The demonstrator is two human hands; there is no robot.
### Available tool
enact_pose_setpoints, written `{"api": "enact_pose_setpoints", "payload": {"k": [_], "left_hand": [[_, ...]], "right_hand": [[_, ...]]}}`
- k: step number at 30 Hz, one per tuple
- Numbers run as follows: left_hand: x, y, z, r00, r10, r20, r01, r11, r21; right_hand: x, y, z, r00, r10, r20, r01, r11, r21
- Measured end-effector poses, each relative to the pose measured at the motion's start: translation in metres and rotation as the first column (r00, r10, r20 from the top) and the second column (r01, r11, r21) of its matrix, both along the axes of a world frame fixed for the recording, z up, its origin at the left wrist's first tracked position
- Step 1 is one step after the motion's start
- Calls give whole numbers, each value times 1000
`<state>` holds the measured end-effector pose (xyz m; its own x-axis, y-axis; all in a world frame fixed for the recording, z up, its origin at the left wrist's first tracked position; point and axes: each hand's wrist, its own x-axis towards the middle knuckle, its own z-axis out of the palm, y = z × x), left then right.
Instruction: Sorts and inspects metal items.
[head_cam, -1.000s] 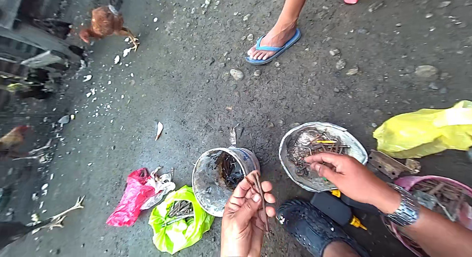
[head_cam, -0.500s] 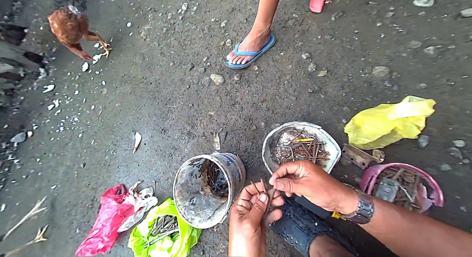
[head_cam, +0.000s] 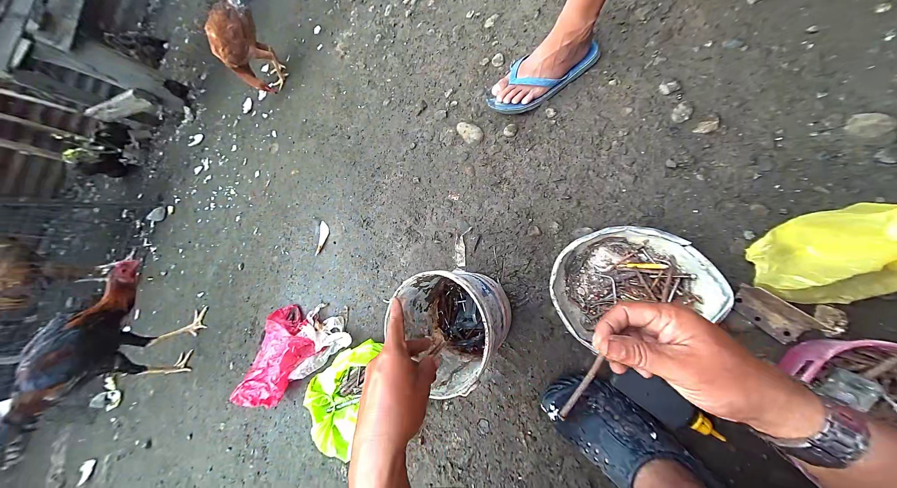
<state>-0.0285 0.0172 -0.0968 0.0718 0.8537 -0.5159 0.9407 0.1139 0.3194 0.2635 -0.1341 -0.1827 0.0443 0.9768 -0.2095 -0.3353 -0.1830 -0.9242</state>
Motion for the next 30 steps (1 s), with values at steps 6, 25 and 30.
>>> {"api": "enact_pose_setpoints", "payload": {"k": [6, 25, 30], "left_hand": [[-17, -11, 19, 976, 122, 183, -128, 991, 23], [-176, -16, -59, 793, 608, 36, -604, 779, 169], [-180, -18, -51, 847, 527, 69, -525, 807, 272]], "right_hand": [[-12, 9, 3, 998, 41, 56, -43, 999, 21], [-32, 66, -11, 861, 47, 506, -86, 995, 54], [45, 20, -29, 802, -110, 587, 186, 980, -70]]}}
